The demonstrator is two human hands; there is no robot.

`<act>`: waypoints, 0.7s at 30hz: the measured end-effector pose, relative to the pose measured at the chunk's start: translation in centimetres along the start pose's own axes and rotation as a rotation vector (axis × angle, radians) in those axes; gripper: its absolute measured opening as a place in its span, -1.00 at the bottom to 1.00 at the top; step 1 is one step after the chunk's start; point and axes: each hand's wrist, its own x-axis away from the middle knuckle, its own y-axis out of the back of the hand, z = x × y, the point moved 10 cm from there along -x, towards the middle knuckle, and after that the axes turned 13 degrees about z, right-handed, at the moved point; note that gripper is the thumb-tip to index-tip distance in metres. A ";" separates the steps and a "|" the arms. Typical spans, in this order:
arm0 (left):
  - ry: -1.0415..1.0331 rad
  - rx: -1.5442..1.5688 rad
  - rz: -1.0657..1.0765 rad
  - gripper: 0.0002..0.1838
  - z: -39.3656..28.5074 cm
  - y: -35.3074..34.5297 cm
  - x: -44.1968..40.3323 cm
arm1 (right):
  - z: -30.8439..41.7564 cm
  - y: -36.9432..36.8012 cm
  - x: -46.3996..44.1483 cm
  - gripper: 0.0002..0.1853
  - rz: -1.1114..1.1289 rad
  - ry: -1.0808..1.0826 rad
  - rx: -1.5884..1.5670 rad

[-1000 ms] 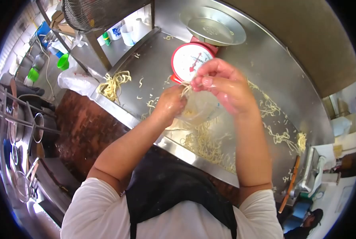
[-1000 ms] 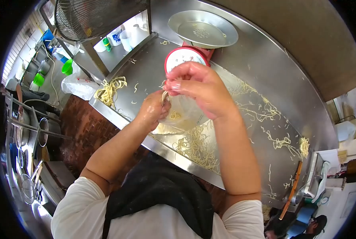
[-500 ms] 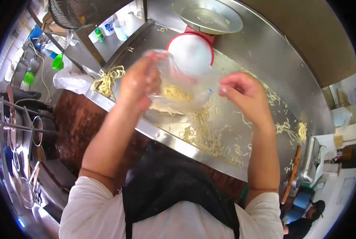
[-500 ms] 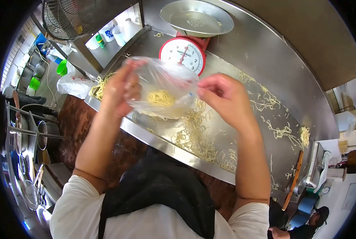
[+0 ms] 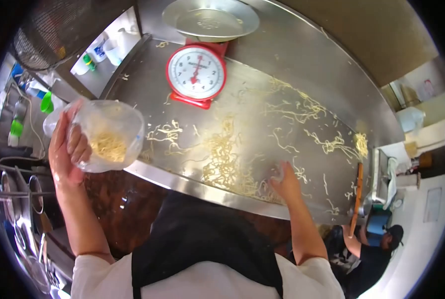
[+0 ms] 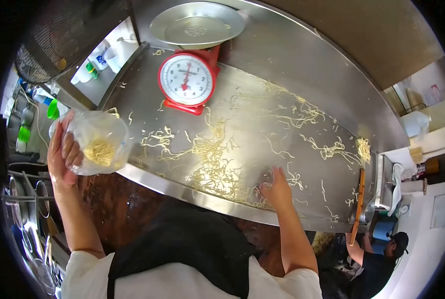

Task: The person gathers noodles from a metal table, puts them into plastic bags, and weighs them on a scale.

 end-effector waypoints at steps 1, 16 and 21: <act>-0.017 -0.012 -0.007 -0.56 -0.2 0.5 0.3 | 0.1 1.1 -0.8 -0.23 -0.082 0.019 0.003; -0.031 -0.040 -0.010 -0.57 -0.9 0.6 4.9 | -4.2 7.9 -22.2 -0.78 -0.304 0.138 0.033; -0.048 -0.094 -0.120 -0.57 0.9 1.2 4.0 | -10.0 4.8 -13.1 -0.88 -0.365 0.037 -0.019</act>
